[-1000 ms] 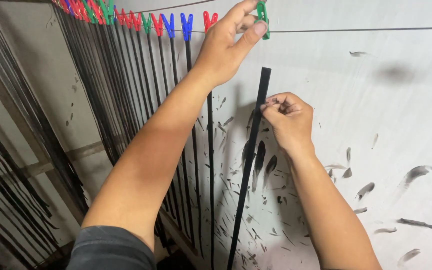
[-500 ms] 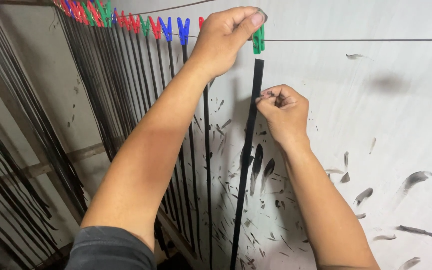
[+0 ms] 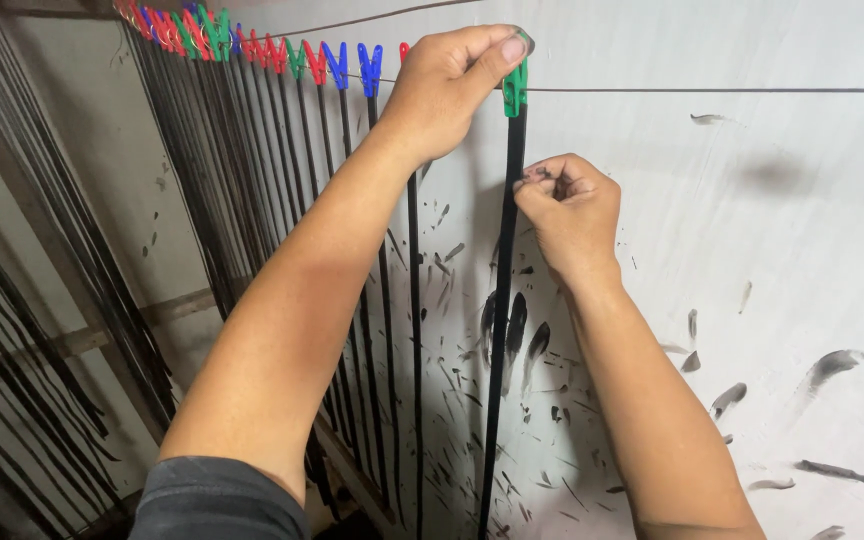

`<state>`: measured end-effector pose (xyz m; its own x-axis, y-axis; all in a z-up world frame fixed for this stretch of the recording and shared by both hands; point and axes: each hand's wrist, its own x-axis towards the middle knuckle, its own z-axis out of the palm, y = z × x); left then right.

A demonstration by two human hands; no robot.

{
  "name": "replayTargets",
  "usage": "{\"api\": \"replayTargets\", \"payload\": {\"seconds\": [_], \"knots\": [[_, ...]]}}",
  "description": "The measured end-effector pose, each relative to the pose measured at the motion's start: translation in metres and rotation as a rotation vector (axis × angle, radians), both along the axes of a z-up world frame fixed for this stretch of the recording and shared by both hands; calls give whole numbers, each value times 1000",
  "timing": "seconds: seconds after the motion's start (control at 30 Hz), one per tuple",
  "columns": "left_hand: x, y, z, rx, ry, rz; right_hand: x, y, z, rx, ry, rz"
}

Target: Dyeing the edges of long leather strips by feeding them through a dye applicator and then hanging them on a line with clothespins.

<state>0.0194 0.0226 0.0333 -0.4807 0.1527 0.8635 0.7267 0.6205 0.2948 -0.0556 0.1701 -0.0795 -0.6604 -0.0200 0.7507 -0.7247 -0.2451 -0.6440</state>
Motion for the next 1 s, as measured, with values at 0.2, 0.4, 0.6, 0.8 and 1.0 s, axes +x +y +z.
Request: {"api": "replayTargets", "payload": {"seconds": [0.2, 0.4, 0.6, 0.8, 1.0], "knots": [[-2, -1, -1, 10, -10, 1, -1, 1, 3, 16, 21, -24], [-3, -2, -2, 12, -6, 13, 1, 1, 3, 30, 18, -20], [-3, -2, -4, 1, -5, 20, 0, 1, 2, 31, 28, -2], [-15, -6, -4, -10, 19, 33, 1, 2, 2, 34, 10, 18], [-20, -8, -6, 5, -5, 36, 0, 2, -3, 10, 33, 29]]}}
